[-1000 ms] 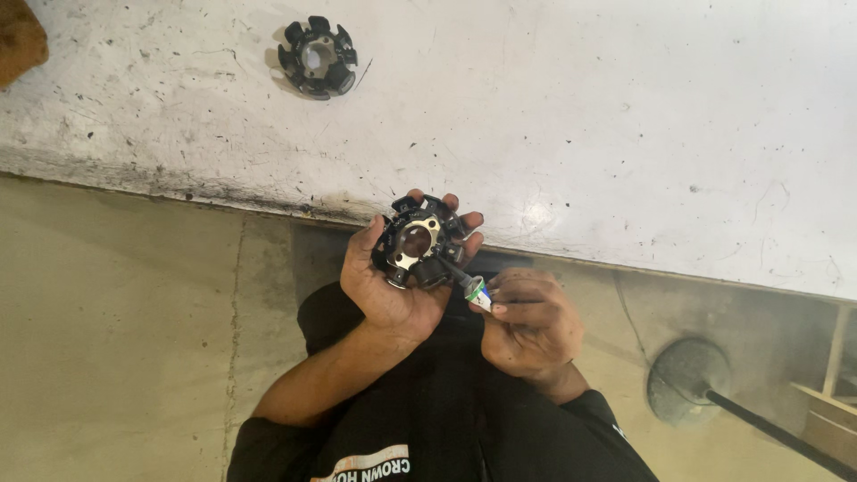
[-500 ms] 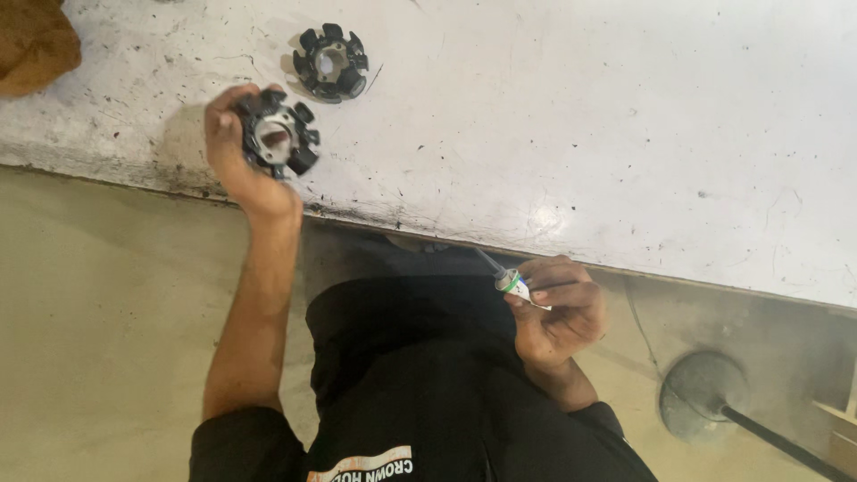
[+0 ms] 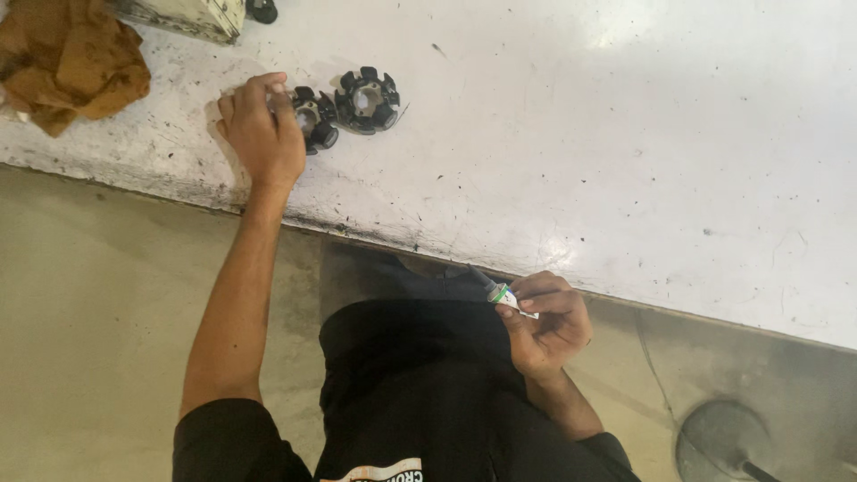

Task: The person holds a small adhesive tube and squeezes glue onto small black plastic components one at a time, then places each treated component into a compartmented tray on the workbench. They occasionally wipe the tube tip with a cloth and pick new components from the bench.

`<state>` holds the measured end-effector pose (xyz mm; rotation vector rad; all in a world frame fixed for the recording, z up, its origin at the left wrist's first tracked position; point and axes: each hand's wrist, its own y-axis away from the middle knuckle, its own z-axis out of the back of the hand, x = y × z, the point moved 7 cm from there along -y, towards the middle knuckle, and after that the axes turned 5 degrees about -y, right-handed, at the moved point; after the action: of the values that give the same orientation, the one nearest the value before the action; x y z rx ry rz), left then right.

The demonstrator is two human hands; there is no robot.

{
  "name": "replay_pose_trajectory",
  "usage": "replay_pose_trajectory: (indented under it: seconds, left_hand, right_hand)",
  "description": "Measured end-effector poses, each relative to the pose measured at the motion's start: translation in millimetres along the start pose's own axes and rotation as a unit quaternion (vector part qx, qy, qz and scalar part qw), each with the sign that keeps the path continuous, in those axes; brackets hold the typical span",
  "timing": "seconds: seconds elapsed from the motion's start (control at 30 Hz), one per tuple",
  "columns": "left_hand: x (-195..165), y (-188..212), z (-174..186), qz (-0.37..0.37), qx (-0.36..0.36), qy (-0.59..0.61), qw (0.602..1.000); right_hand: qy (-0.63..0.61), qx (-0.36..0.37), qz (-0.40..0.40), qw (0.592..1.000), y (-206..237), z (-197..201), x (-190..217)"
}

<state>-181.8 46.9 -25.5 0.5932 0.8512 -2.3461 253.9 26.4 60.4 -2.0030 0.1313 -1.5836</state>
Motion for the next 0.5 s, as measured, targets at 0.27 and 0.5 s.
replay_pose_trajectory:
  seconds: [0.27,0.5]
  left_hand:
    - [-37.8,36.5,30.5,-0.020,-0.017,0.120,0.992]
    - [-56.5,46.7,28.9,-0.055,-0.012,0.082,0.995]
  right_hand:
    - [0.011,-0.008,-0.015,1.000,6.5,5.0,-13.3]
    - [0.013,0.004,-0.011,1.000,11.7,4.9,-21.4]
